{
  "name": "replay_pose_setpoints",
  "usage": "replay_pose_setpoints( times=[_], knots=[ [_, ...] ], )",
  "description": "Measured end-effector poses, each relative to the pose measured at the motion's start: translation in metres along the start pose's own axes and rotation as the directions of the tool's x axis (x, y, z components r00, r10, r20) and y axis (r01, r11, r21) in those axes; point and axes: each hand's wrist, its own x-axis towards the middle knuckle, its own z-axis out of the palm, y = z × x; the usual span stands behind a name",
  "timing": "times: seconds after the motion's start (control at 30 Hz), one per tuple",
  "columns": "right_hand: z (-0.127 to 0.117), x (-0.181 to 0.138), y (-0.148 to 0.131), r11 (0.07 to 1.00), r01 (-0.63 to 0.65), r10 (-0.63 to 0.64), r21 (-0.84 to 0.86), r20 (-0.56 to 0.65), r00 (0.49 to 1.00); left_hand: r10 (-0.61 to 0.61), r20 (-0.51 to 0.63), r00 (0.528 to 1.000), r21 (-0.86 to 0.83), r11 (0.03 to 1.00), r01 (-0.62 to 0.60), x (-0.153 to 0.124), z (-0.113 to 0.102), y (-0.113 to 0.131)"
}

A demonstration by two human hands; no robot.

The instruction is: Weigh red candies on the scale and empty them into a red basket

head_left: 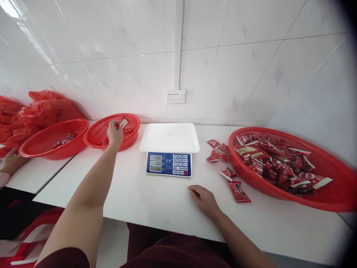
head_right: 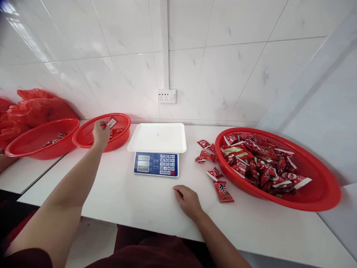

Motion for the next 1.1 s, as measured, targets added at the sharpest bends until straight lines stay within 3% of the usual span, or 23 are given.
replay_pose_setpoints(
  times=[0.1,0.23,0.37,0.47,0.57,0.67,0.8,0.9,1.0,1.1],
  knots=[
    [-0.005,-0.001,-0.003,0.999,0.029,-0.030,-0.038,-0.030,0.999,0.082,0.020,0.996,0.169,0.982,-0.084,-0.009,-0.012,-0.006],
    [-0.033,0.018,0.004,0.967,0.017,-0.083,-0.255,-0.250,0.965,0.402,0.015,0.916,0.094,0.911,-0.401,-0.077,-0.005,0.006],
    [-0.070,0.068,0.028,0.875,-0.179,0.003,-0.450,-0.365,0.931,0.656,0.151,0.739,-0.194,0.753,-0.629,-0.178,0.019,0.014],
    [-0.085,0.107,0.048,0.809,-0.313,0.168,-0.497,-0.315,0.934,0.778,0.334,0.532,-0.421,0.628,-0.654,-0.232,0.039,0.011],
    [-0.088,0.134,0.061,0.767,-0.409,0.312,-0.494,-0.271,0.911,0.829,0.409,0.383,-0.505,0.555,-0.661,-0.254,0.048,0.008],
    [-0.087,0.146,0.069,0.753,-0.438,0.369,-0.491,-0.237,0.899,0.852,0.426,0.305,-0.512,0.505,-0.695,-0.256,0.049,0.006],
    [-0.081,0.143,0.073,0.804,-0.328,0.230,-0.495,-0.249,0.941,0.868,0.396,0.299,-0.485,0.474,-0.735,-0.255,0.050,0.006],
    [-0.078,0.137,0.070,0.827,-0.299,0.171,-0.476,-0.294,0.940,0.860,0.404,0.311,-0.492,0.491,-0.719,-0.253,0.053,0.005],
    [-0.080,0.131,0.058,0.845,-0.299,0.130,-0.443,-0.373,0.919,0.833,0.442,0.334,-0.528,0.542,-0.654,-0.253,0.053,0.001],
    [-0.084,0.124,0.028,0.896,-0.231,0.006,-0.379,-0.510,0.860,0.750,0.516,0.413,-0.586,0.661,-0.468,-0.253,0.051,0.006]
  ],
)
